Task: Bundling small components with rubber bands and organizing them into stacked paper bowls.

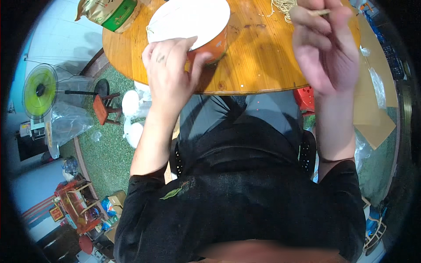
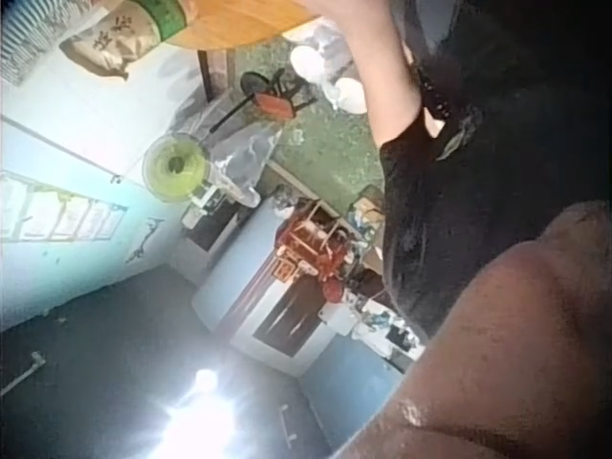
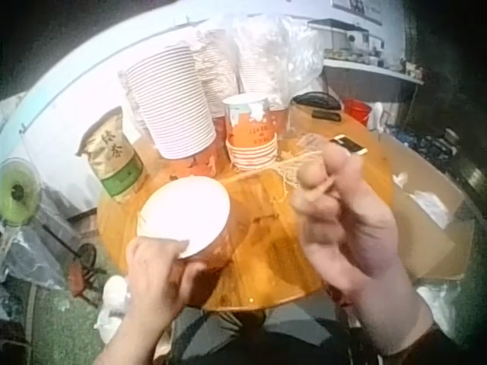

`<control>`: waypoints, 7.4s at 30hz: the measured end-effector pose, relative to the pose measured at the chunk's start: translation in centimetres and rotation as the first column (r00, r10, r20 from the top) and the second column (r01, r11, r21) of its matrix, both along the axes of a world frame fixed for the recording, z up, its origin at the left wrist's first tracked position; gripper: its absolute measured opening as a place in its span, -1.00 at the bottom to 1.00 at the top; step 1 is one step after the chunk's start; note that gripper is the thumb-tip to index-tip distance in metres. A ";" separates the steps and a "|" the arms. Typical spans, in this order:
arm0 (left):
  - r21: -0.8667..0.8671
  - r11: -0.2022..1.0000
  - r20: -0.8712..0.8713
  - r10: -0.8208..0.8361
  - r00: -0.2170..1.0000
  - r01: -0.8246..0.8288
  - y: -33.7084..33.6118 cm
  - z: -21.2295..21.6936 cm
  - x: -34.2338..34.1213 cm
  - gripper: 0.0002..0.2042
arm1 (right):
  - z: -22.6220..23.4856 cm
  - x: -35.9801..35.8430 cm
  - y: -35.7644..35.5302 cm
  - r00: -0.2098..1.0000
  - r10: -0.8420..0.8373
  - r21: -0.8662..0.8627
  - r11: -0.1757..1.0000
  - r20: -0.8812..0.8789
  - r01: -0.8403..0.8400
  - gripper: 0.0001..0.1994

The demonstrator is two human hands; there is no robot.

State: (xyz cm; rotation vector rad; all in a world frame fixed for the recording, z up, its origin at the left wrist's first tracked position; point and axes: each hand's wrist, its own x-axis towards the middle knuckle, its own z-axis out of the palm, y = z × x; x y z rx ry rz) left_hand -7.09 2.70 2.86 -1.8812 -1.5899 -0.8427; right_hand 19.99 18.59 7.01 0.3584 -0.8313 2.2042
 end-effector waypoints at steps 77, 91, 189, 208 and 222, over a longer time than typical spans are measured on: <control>-0.527 0.839 0.295 0.035 0.955 0.132 1.1 5.8 2.7 -0.68 | -5.4 -7.8 -2.7 0.702 -0.434 0.277 0.901 0.565 0.334 -0.74; -0.125 0.933 0.502 -0.235 0.832 0.339 -0.5 2.2 6.9 -0.75 | -6.3 -4.9 -7.6 0.882 -0.186 -0.188 0.938 0.434 0.291 -0.72; -0.363 0.847 -0.064 -0.438 0.896 0.388 0.7 7.4 4.8 -0.72 | -5.7 -2.9 -10.2 0.406 -0.758 0.647 0.650 0.511 0.399 -0.94; -0.247 0.644 0.633 -0.458 0.623 0.724 3.2 6.9 3.6 -0.84 | -8.5 -5.3 -9.4 0.295 -0.875 0.677 0.484 0.384 0.554 -0.92; -0.747 0.627 0.345 0.082 0.935 0.221 2.6 10.6 5.3 -0.85 | -8.3 -6.0 -9.8 0.243 -0.899 0.698 0.436 0.363 0.568 -0.93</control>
